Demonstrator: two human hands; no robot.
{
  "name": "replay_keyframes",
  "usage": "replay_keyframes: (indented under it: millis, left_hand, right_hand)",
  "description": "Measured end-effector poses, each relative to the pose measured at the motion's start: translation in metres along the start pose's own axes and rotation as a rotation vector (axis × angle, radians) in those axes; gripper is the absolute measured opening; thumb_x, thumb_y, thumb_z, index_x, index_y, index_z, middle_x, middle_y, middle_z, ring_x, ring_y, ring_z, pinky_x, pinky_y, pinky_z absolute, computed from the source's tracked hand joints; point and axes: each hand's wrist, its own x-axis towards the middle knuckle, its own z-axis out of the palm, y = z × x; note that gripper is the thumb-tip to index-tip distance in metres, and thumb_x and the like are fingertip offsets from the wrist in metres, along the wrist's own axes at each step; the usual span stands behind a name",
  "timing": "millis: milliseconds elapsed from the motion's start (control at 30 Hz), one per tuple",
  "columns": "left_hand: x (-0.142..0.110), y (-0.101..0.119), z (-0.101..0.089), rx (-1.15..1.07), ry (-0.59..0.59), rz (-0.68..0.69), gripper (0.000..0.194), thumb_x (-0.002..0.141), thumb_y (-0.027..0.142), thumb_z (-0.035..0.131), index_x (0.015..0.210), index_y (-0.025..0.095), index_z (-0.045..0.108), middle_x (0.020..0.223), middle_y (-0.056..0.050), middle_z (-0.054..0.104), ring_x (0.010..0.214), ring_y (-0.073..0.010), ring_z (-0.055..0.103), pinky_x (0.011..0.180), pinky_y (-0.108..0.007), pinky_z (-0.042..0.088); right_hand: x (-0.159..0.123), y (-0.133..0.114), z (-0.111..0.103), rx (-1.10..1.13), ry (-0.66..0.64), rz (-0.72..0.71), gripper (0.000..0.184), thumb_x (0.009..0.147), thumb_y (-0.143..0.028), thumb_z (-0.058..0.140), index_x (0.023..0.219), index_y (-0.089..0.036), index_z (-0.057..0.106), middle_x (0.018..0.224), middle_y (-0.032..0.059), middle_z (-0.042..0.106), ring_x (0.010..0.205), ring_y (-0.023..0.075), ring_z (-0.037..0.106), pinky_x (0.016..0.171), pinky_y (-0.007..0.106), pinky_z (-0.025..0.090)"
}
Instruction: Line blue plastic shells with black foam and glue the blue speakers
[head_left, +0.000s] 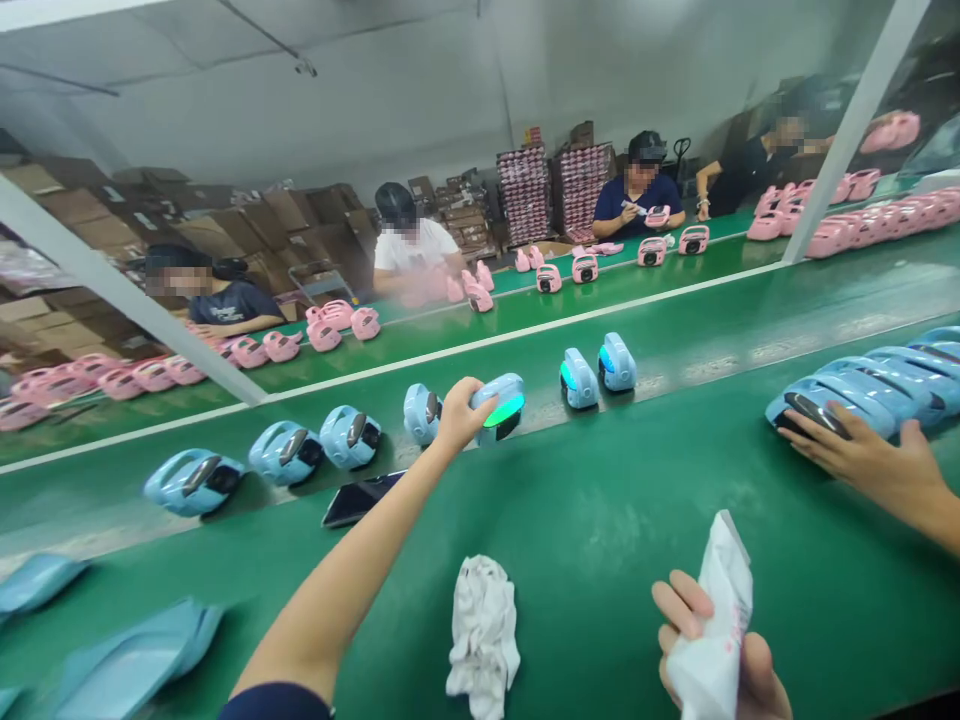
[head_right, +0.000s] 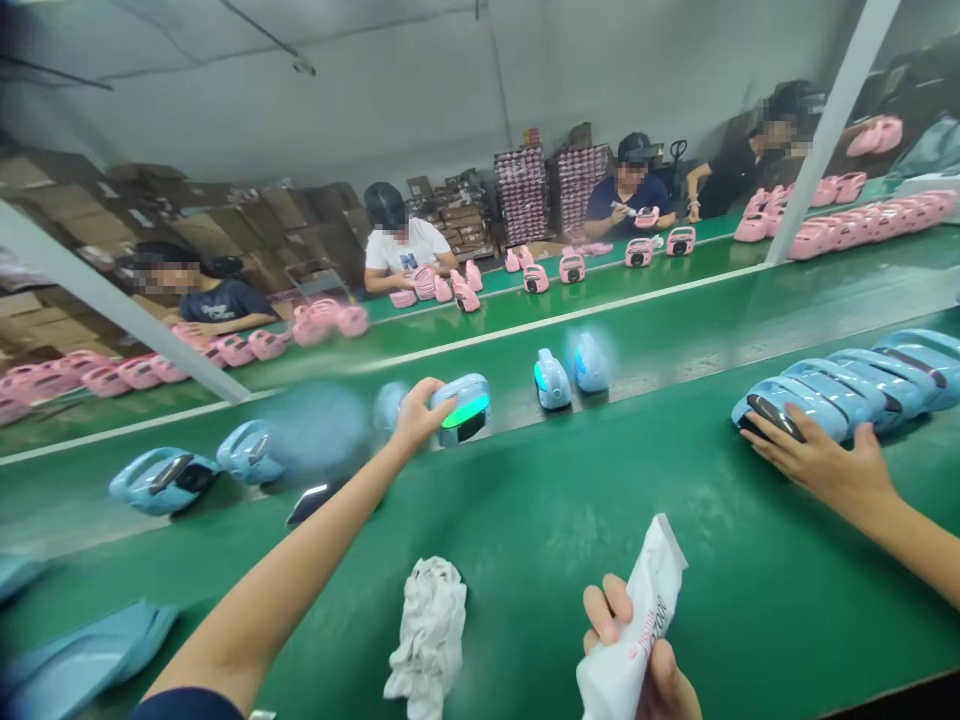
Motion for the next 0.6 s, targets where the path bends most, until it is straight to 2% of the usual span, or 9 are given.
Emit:
replay_keyframes:
  millis: [133,267,367,500,533,600]
  left_hand:
    - [-0.076,0.015,-0.038,-0.156,0.190,-0.081,0.019,0.075,0.041,0.064,0.077,0.022,0.061,0.079,-0.002,0.065,0.084,-0.0230,0.061,0.083,-0.035,0.049]
    - [-0.155,0.034,-0.063,-0.456,0.306,-0.233,0.018,0.076,0.038,0.065,0.075,0.021,0.063,0.087,-0.005,0.075,0.098,-0.0264,0.070,0.088,-0.036,0.052]
    - [-0.202,0.050,-0.069,-0.670,0.373,-0.390,0.015,0.071,0.030,0.074,0.068,0.019,0.064,0.087,-0.006,0.078,0.100,-0.0271,0.072,0.085,-0.034,0.054]
    - [-0.243,0.060,-0.067,-0.841,0.383,-0.533,0.015,0.069,0.028,0.075,0.065,0.019,0.064,0.085,-0.006,0.080,0.092,-0.0250,0.074,0.081,-0.032,0.057]
    - [-0.250,0.061,-0.066,-0.884,0.386,-0.551,0.015,0.069,0.028,0.075,0.065,0.019,0.064,0.082,-0.005,0.079,0.090,-0.0244,0.074,0.081,-0.032,0.058]
    - [-0.264,0.063,-0.064,-0.954,0.405,-0.573,0.013,0.070,0.027,0.074,0.066,0.019,0.065,0.075,-0.003,0.077,0.087,-0.0228,0.074,0.081,-0.031,0.059]
  right_hand:
    - [0.000,0.006,0.008,-0.229,-0.077,-0.030,0.063,0.065,-0.074,0.082,0.087,-0.023,0.051,0.080,-0.0037,0.052,0.049,0.0029,0.034,0.050,0.019,0.040]
    - [-0.002,0.008,0.035,-0.524,-0.134,-0.152,0.065,0.065,-0.080,0.075,0.093,-0.026,0.054,0.084,-0.0038,0.060,0.046,0.0040,0.041,0.045,0.019,0.040]
    - [-0.006,0.017,0.066,-0.727,-0.148,-0.349,0.060,0.069,-0.076,0.076,0.100,-0.028,0.057,0.092,-0.0016,0.065,0.049,0.0065,0.048,0.043,0.019,0.042]
    - [-0.015,0.036,0.095,-0.870,-0.168,-0.660,0.036,0.084,-0.053,0.078,0.101,-0.028,0.058,0.095,0.0007,0.068,0.054,0.0090,0.053,0.045,0.020,0.046]
    - [-0.019,0.040,0.097,-0.877,-0.175,-0.703,0.032,0.086,-0.049,0.077,0.100,-0.028,0.058,0.094,0.0006,0.068,0.056,0.0099,0.055,0.047,0.020,0.047]
    - [-0.026,0.047,0.096,-0.887,-0.166,-0.687,0.032,0.085,-0.050,0.078,0.099,-0.031,0.056,0.093,-0.0012,0.068,0.063,0.0125,0.059,0.053,0.022,0.051]
